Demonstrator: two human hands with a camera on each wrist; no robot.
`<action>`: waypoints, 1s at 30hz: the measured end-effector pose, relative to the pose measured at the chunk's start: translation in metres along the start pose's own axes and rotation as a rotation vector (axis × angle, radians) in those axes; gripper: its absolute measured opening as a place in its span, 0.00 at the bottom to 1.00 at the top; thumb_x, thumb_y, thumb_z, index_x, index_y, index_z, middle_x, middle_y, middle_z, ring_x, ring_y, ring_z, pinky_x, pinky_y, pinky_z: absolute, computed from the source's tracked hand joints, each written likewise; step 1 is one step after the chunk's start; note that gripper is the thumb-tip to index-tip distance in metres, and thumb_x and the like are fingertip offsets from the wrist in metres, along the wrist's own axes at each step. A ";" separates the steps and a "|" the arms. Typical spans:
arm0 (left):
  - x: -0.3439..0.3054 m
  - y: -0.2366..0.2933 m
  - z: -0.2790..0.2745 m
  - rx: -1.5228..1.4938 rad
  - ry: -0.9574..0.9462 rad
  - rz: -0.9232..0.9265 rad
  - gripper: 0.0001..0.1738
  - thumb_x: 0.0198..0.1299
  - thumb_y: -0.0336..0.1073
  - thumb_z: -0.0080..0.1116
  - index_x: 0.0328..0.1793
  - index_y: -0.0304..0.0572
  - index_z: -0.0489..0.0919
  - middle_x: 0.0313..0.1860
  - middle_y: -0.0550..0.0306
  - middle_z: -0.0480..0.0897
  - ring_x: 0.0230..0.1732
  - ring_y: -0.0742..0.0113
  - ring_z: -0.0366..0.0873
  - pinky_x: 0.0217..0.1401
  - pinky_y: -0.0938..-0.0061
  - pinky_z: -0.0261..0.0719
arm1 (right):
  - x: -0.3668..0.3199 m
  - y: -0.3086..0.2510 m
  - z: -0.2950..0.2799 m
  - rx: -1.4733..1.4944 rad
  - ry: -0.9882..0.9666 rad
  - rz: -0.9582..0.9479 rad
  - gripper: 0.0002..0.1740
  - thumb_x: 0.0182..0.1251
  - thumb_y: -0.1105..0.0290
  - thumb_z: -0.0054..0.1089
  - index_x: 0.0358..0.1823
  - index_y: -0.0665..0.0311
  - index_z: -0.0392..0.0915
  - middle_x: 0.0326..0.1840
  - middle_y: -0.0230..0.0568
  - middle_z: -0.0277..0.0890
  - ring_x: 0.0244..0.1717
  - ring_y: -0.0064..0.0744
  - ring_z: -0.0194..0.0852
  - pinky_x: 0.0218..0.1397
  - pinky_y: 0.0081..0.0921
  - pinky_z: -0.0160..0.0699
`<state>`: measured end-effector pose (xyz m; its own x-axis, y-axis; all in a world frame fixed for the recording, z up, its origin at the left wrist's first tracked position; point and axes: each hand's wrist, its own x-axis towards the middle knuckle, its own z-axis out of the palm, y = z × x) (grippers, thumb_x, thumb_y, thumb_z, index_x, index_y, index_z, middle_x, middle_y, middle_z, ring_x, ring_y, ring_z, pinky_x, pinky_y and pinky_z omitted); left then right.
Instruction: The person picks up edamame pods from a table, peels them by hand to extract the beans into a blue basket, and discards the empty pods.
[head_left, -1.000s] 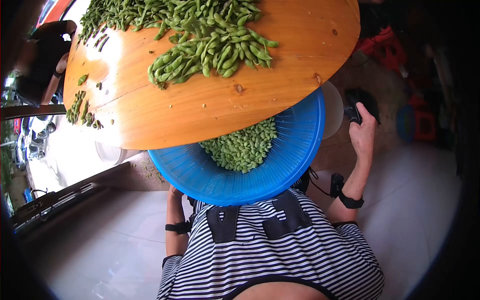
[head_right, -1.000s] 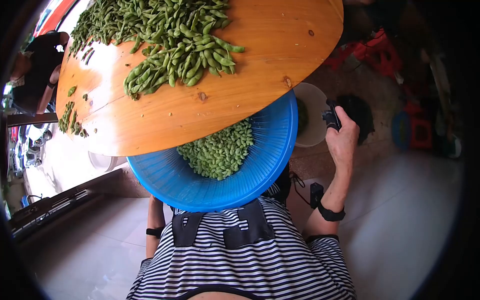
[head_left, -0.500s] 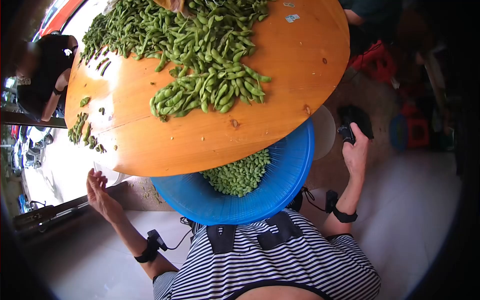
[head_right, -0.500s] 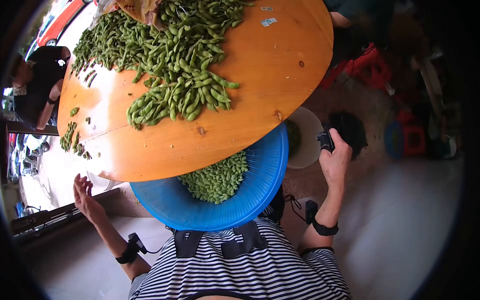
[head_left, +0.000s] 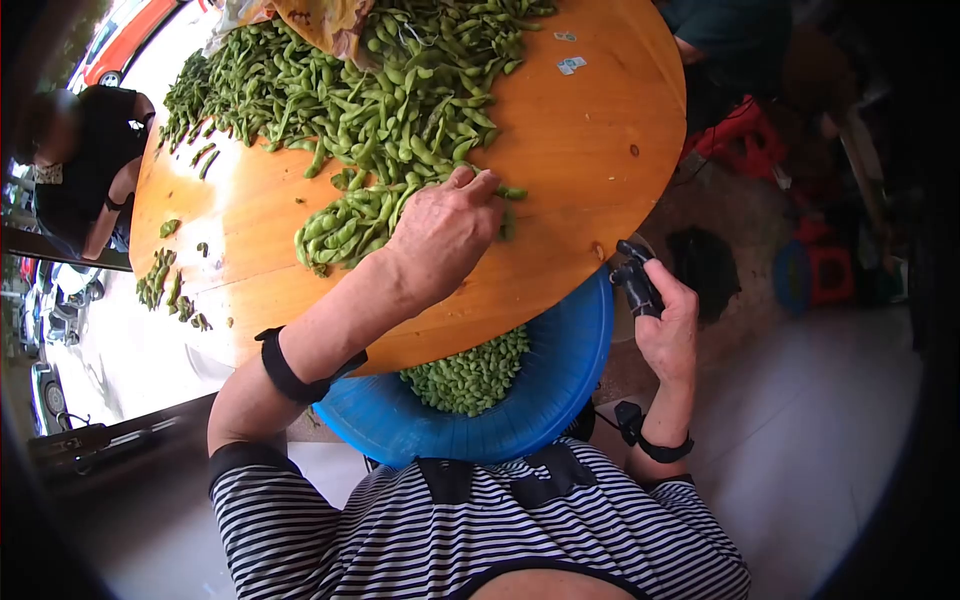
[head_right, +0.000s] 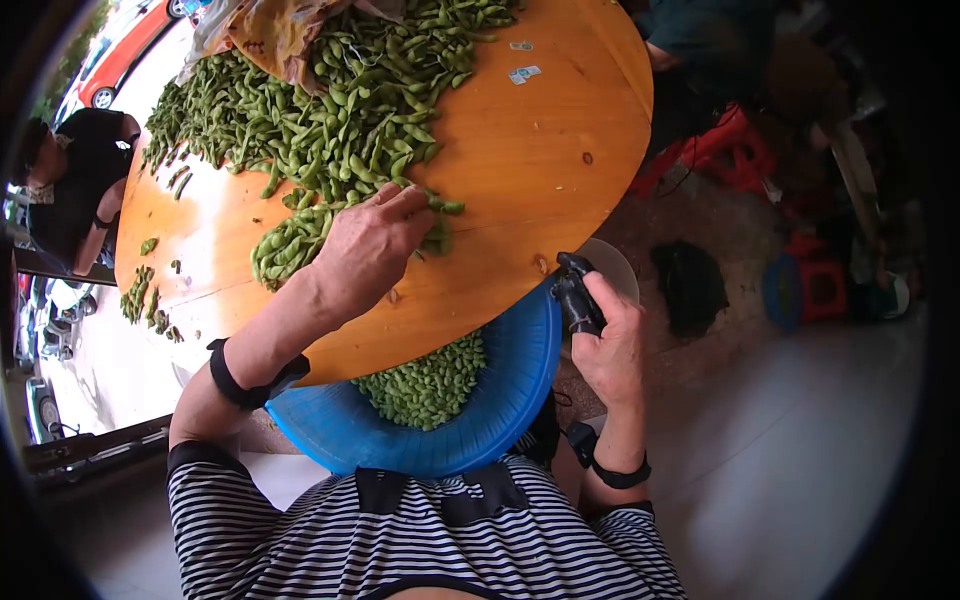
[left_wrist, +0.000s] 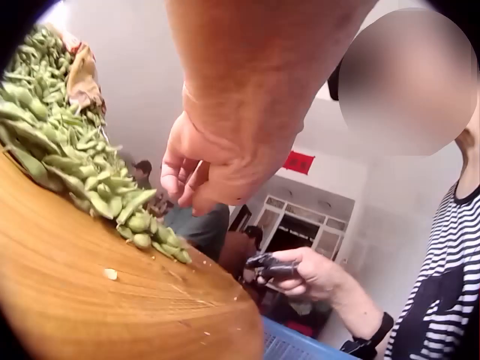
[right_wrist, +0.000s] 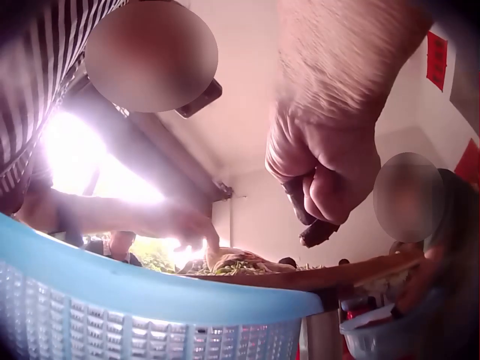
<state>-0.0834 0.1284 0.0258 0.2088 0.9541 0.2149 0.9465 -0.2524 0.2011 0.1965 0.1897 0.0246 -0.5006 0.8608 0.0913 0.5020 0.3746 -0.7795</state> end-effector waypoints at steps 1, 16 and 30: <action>0.001 -0.002 0.001 0.039 -0.065 -0.010 0.16 0.45 0.25 0.55 0.44 0.40 0.80 0.48 0.54 0.76 0.50 0.54 0.75 0.41 0.64 0.80 | -0.001 -0.004 0.001 0.023 -0.013 -0.008 0.22 0.54 0.86 0.48 0.52 0.71 0.78 0.34 0.48 0.79 0.35 0.33 0.78 0.43 0.24 0.75; -0.053 0.020 -0.008 -0.963 0.221 -0.646 0.07 0.64 0.29 0.61 0.46 0.35 0.82 0.25 0.66 0.80 0.25 0.80 0.77 0.27 0.82 0.74 | 0.012 -0.066 0.051 0.645 -0.383 0.244 0.21 0.58 0.83 0.45 0.53 0.72 0.77 0.25 0.28 0.69 0.22 0.11 0.60 0.21 0.13 0.60; -0.056 0.063 0.009 -1.352 0.346 -0.652 0.04 0.65 0.28 0.60 0.42 0.35 0.79 0.25 0.66 0.77 0.23 0.83 0.71 0.25 0.86 0.69 | 0.002 -0.059 0.048 1.068 -0.510 0.335 0.23 0.57 0.83 0.35 0.52 0.75 0.76 0.20 0.24 0.60 0.18 0.10 0.51 0.18 0.12 0.55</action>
<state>-0.0336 0.0606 0.0182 -0.3859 0.9185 -0.0865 -0.1156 0.0449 0.9923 0.1319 0.1531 0.0410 -0.7969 0.5370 -0.2765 -0.0506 -0.5155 -0.8554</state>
